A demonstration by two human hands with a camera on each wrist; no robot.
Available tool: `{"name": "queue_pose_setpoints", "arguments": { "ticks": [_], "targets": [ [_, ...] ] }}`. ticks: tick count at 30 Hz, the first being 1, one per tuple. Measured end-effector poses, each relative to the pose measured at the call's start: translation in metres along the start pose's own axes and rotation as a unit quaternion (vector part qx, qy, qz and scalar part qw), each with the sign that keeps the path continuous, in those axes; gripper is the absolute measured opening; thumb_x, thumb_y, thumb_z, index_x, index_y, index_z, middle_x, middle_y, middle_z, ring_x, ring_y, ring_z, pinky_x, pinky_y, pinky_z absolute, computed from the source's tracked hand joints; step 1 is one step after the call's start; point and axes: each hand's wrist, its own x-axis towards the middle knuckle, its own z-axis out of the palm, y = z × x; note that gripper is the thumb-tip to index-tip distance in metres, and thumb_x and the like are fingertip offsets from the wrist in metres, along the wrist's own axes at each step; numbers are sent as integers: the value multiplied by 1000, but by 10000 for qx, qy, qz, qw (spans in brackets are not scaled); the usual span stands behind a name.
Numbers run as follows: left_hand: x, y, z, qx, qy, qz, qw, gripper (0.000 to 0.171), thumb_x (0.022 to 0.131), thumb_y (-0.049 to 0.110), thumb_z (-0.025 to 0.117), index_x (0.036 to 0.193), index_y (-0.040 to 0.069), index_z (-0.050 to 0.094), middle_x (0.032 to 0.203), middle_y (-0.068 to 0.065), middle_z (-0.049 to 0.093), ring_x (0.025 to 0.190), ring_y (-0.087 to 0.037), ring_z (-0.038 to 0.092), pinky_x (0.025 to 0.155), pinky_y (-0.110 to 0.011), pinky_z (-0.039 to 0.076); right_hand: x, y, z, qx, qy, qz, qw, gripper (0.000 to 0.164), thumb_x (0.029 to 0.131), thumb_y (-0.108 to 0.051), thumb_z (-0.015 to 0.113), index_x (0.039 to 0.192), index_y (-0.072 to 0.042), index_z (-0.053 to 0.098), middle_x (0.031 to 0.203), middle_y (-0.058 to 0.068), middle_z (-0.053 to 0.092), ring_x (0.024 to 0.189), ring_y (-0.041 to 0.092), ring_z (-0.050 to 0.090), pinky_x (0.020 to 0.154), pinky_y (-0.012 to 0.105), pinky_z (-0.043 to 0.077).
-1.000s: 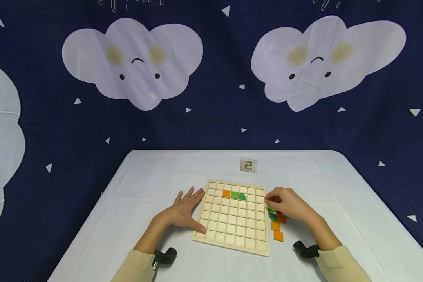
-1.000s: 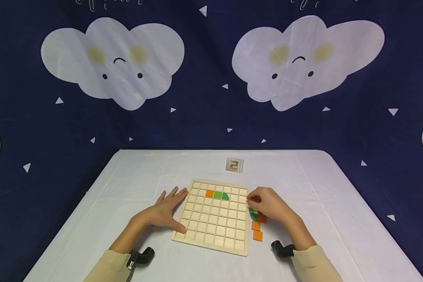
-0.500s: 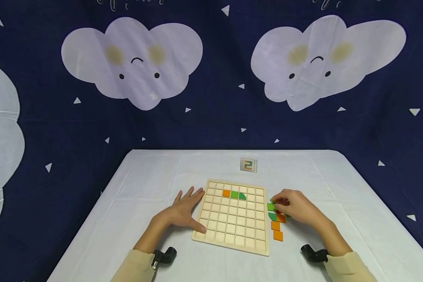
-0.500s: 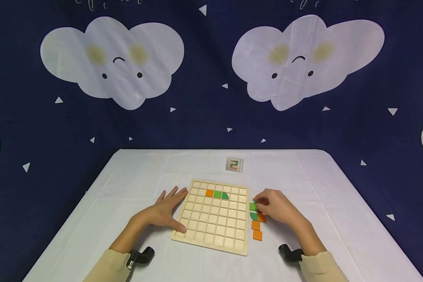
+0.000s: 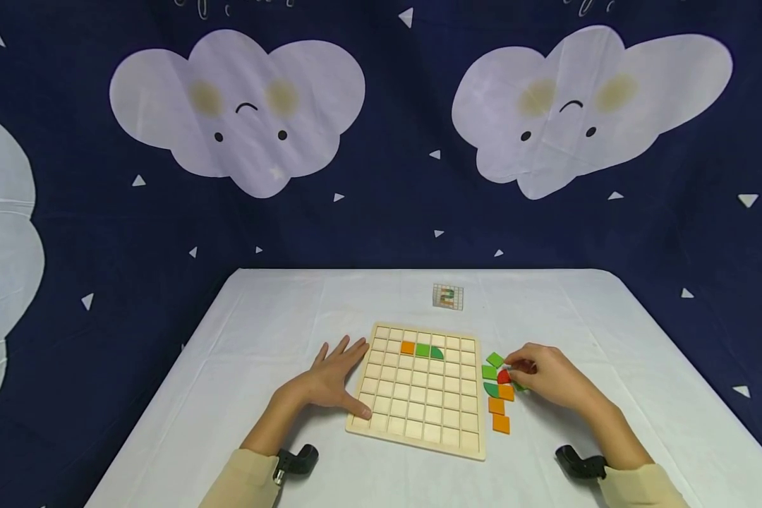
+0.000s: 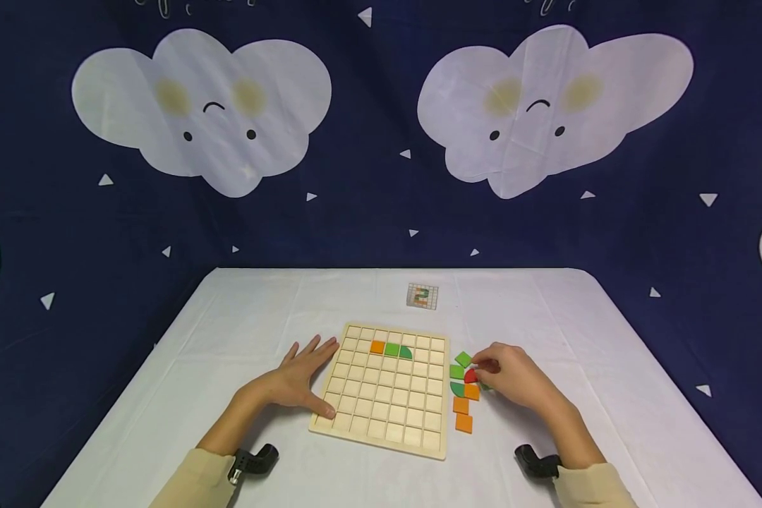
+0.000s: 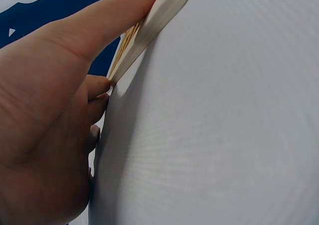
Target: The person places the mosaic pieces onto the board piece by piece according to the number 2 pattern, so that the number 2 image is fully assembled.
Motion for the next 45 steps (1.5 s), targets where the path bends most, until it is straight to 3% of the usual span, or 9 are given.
{"name": "queue_pose_setpoints", "arguments": {
  "ticks": [9, 45],
  "targets": [
    [-1, 0, 2, -33, 2, 15, 10000, 134, 51, 79, 74, 155, 14, 19, 159, -2, 15, 145, -26, -1, 112, -54, -6, -8, 6, -7, 61, 43, 253, 9997, 18, 84, -10, 72, 102, -10, 73, 84, -8, 60, 76, 13, 53, 67, 29, 50],
    [1, -2, 2, 60, 18, 38, 10000, 134, 52, 81, 72, 155, 15, 18, 160, 0, 13, 145, -24, -2, 113, -53, -6, -17, 12, -6, 178, -198, 314, 9992, 23, 80, -11, 76, 103, -10, 72, 84, -7, 60, 74, 12, 53, 63, 26, 47]
  ]
}}
